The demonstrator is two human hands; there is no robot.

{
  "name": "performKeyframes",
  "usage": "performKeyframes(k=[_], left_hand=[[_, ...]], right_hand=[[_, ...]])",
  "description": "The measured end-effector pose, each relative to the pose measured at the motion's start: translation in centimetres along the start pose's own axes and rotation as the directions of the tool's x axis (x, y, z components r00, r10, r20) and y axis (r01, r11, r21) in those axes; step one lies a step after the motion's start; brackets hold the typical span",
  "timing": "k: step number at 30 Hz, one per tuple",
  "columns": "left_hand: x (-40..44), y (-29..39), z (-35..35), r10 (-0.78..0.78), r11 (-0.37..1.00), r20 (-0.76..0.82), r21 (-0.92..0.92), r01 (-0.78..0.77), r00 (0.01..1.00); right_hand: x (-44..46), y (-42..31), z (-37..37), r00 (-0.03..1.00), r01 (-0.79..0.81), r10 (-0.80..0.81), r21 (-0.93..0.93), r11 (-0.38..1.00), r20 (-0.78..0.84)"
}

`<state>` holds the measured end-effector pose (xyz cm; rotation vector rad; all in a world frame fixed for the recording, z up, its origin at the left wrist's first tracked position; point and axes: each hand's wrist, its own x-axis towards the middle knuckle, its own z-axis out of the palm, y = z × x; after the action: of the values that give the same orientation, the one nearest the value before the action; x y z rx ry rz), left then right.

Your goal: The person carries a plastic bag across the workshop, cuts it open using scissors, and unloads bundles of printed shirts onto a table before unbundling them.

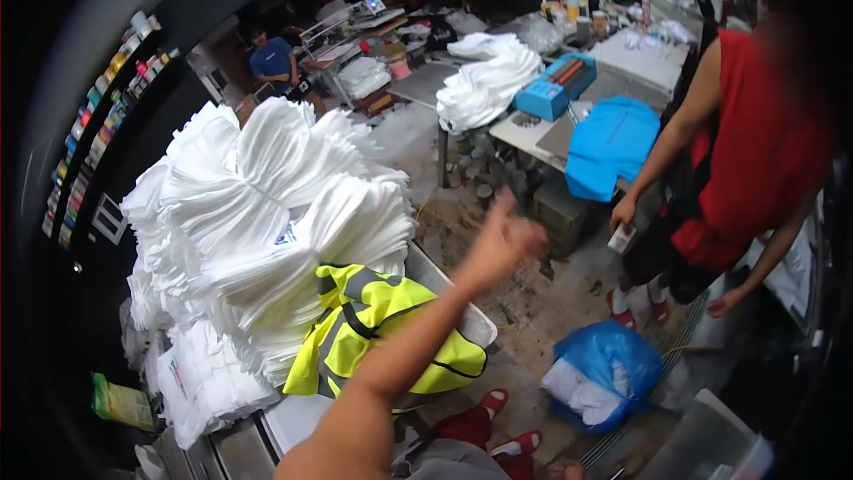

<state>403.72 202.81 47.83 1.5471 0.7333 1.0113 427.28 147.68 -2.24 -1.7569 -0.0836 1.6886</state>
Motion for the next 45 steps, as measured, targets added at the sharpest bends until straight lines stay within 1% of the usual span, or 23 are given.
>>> performKeyframes(k=[5,7,9,10,11,12,13,14,15,16,17,20,21,24,27,28,31,33,36,38,41,43,45], left_hand=[[16.1,10.8,-18.7,-0.032,0.982,-0.494,0.145,0.118,0.869],[19.4,12.0,-25.4,0.072,0.971,-0.545,0.230,0.067,0.836],[21.9,12.2,-32.1,-0.229,0.949,-0.265,-0.275,0.154,0.937],[22.7,10.8,-32.3,-0.124,0.987,-0.325,0.061,0.151,0.938],[20.9,10.0,-30.4,-0.014,0.999,-0.228,-0.046,0.003,0.974],[20.0,9.4,-26.5,0.124,0.982,-0.103,0.155,-0.107,0.987],[18.3,8.6,-21.9,0.101,0.936,-0.173,0.351,-0.035,0.980],[17.9,5.6,-18.9,0.052,0.931,-0.126,0.365,-0.002,0.991],[17.2,0.8,-15.3,0.066,0.949,-0.034,0.309,-0.052,0.997],[15.1,-1.8,-11.7,-0.032,0.802,0.065,0.597,-0.013,0.997],[13.4,-6.4,-9.3,0.054,0.698,0.350,0.656,-0.285,0.935],[5.0,-17.6,-1.6,-0.236,0.706,0.578,0.654,-0.271,0.781],[1.4,-16.1,1.7,-0.407,0.706,0.585,0.689,-0.165,0.702],[-4.4,-23.7,4.0,-0.519,0.584,0.686,0.720,-0.374,0.510],[-8.4,-27.9,4.2,-0.756,0.505,0.582,0.810,-0.299,0.300],[-9.0,-36.0,1.4,-0.724,0.531,0.679,0.663,-0.527,0.125],[-10.6,-24.1,6.7,-0.874,0.283,0.448,0.783,-0.555,0.187],[-11.4,-31.8,4.9,-0.892,0.274,0.440,0.711,-0.648,0.105],[-13.4,-23.9,9.5,-0.866,0.196,0.355,0.888,-0.415,0.352],[-15.1,-22.5,11.9,-0.714,0.481,0.537,0.843,-0.242,0.449],[-18.6,-25.8,13.4,-0.626,0.677,0.626,0.732,-0.074,0.465],[-21.0,-26.2,14.1,-0.742,0.616,0.559,0.786,0.049,0.371],[-23.3,-32.6,12.0,-0.656,0.611,0.664,0.746,-0.264,0.359]], right_hand=[[-4.3,-5.1,-2.0,0.980,0.167,-0.153,0.104,0.981,-0.124],[-4.5,-5.1,-4.1,0.966,0.232,-0.192,0.248,0.940,-0.175],[-4.2,-5.5,-4.7,0.947,0.222,-0.147,0.251,0.942,-0.286],[-3.8,-4.7,-4.4,0.934,0.220,-0.120,0.278,0.935,-0.336],[-3.1,-3.8,-4.1,0.918,0.234,-0.113,0.290,0.928,-0.380],[-5.0,-3.0,-2.4,0.879,0.328,-0.182,0.284,0.901,-0.440],[-3.2,0.3,-3.5,0.692,0.619,-0.687,-0.308,0.722,-0.220],[0.0,4.5,-3.9,0.607,0.577,-0.733,-0.464,0.672,-0.306],[-3.2,2.6,-1.7,0.780,0.431,-0.488,-0.229,0.873,-0.393],[-8.3,-2.0,2.1,0.721,0.320,-0.435,-0.298,0.899,-0.539],[-9.3,-2.6,3.4,0.627,0.349,-0.453,-0.292,0.891,-0.634],[-15.6,-8.8,5.8,0.544,0.333,-0.368,-0.208,0.920,-0.754],[-17.6,-10.9,6.2,0.526,0.321,-0.339,-0.187,0.928,-0.780],[-22.7,-15.0,6.1,0.432,0.292,-0.340,-0.228,0.929,-0.835],[-24.9,-17.0,4.6,0.322,0.399,-0.355,-0.214,0.891,-0.878],[-25.3,-17.1,4.0,0.270,0.353,-0.347,-0.243,0.904,-0.898],[-26.3,-17.1,1.8,0.289,0.283,-0.374,-0.295,0.913,-0.881],[-24.7,-16.1,1.1,0.174,0.185,-0.464,-0.434,0.882,-0.868],[-20.5,-12.8,-1.0,0.408,0.039,-0.382,-0.402,0.915,-0.829],[-21.3,-14.1,-0.2,0.480,-0.024,-0.340,-0.399,0.917,-0.809],[-22.8,-15.5,0.3,0.558,-0.021,-0.295,-0.369,0.929,-0.776],[-23.9,-16.2,0.2,0.575,0.045,-0.309,-0.348,0.936,-0.757],[-23.9,-16.2,-0.5,0.581,0.057,-0.300,-0.330,0.942,-0.757]])
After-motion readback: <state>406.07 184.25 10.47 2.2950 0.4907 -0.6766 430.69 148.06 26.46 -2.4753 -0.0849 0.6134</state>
